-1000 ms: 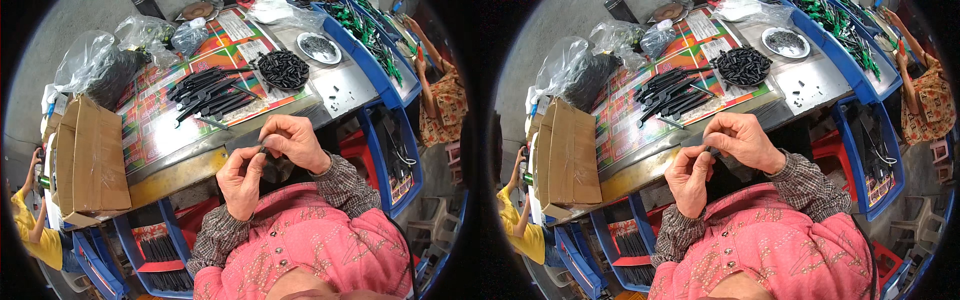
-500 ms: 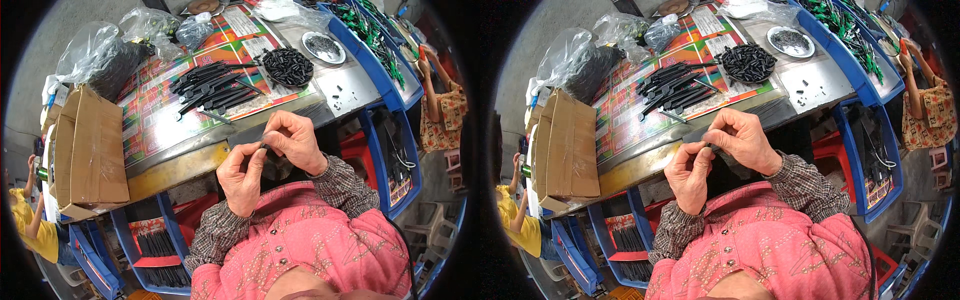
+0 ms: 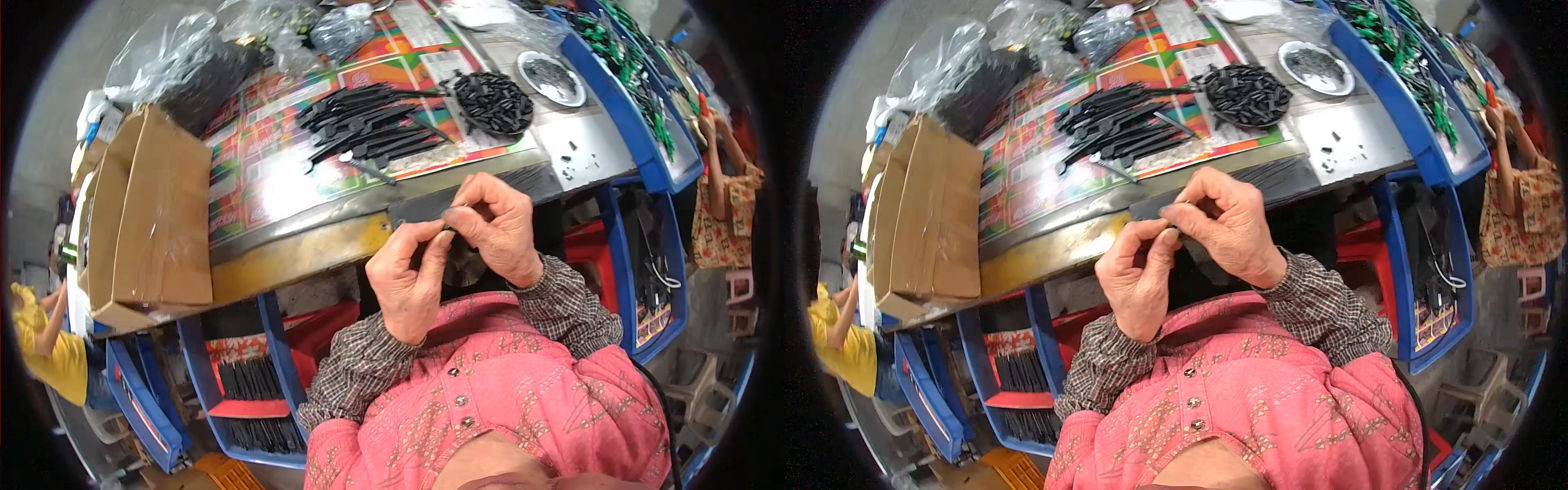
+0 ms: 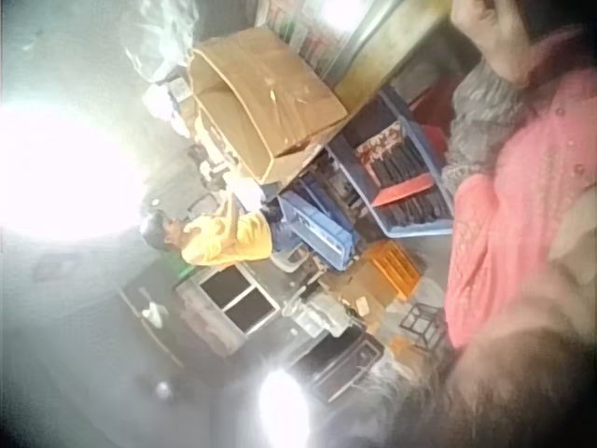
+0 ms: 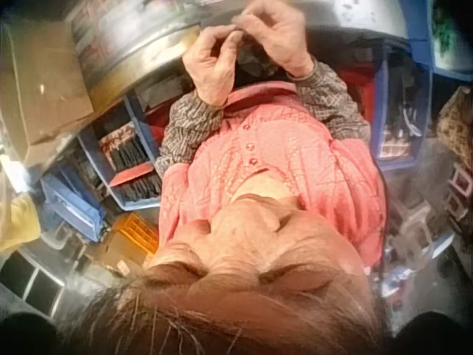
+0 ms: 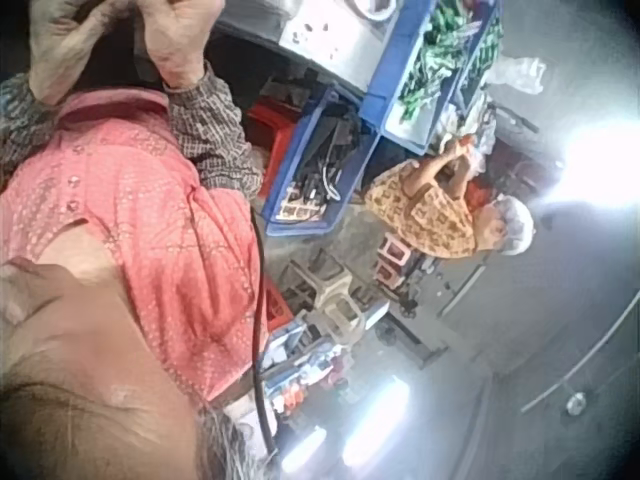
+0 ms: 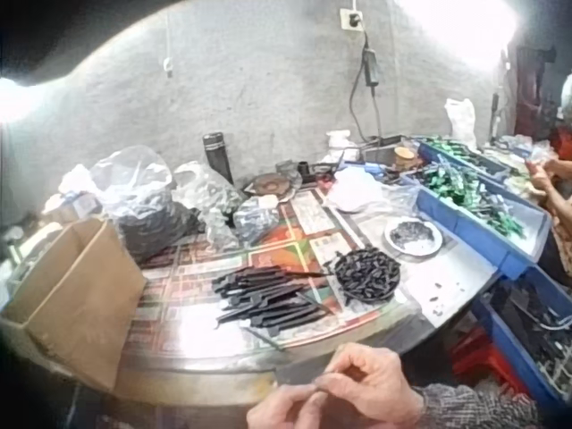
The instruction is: The person assembles small black plastic components by hand at a factory workbench.
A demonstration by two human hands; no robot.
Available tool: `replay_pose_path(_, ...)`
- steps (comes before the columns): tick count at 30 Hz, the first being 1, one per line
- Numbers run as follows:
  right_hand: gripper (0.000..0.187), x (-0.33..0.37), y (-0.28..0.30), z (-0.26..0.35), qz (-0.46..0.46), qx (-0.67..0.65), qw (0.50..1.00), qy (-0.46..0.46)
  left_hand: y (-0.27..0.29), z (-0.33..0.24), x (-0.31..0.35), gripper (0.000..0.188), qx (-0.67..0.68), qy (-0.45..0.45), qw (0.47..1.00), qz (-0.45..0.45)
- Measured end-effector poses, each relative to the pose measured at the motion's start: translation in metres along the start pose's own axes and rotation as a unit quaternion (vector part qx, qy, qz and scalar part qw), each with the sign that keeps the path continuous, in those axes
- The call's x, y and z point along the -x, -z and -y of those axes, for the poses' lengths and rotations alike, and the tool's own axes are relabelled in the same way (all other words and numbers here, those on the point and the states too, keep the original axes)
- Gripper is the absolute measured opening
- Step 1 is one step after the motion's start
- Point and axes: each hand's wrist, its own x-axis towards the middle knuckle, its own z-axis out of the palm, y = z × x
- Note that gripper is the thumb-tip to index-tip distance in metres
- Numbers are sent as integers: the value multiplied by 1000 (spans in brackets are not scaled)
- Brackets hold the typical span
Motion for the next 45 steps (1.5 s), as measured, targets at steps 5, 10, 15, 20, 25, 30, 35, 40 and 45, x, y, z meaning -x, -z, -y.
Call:
replay_pose_path(5,4,7,-3,-2,14,40,999,-12,11,-7,4,8,-10,-28,1000,10)
replay_pose_path(10,9,9,9,0,-8,44,999,14,44,1,24,14,-84,-46,995,9)
replay_pose_path(15,10,-3,15,-15,-3,53,998,17,116,11,61,14,-246,54,964,-86)
replay_pose_path(20,14,-4,15,-17,6,69,997,33,220,46,108,13,-355,107,896,-245)
replay_pose_path(25,14,-7,9,-17,19,72,997,31,313,57,155,14,-620,222,719,-224)
replay_pose_path(30,14,-4,10,-15,25,82,996,30,334,67,174,17,-675,335,631,-186)
replay_pose_path(35,13,-4,10,-17,14,90,995,28,329,70,173,16,-706,365,589,-144)
replay_pose_path(40,11,-3,14,-7,2,102,995,18,330,80,172,15,-733,325,588,-104)
replay_pose_path(45,6,-5,8,0,7,85,996,-16,292,49,150,13,-741,265,609,-103)
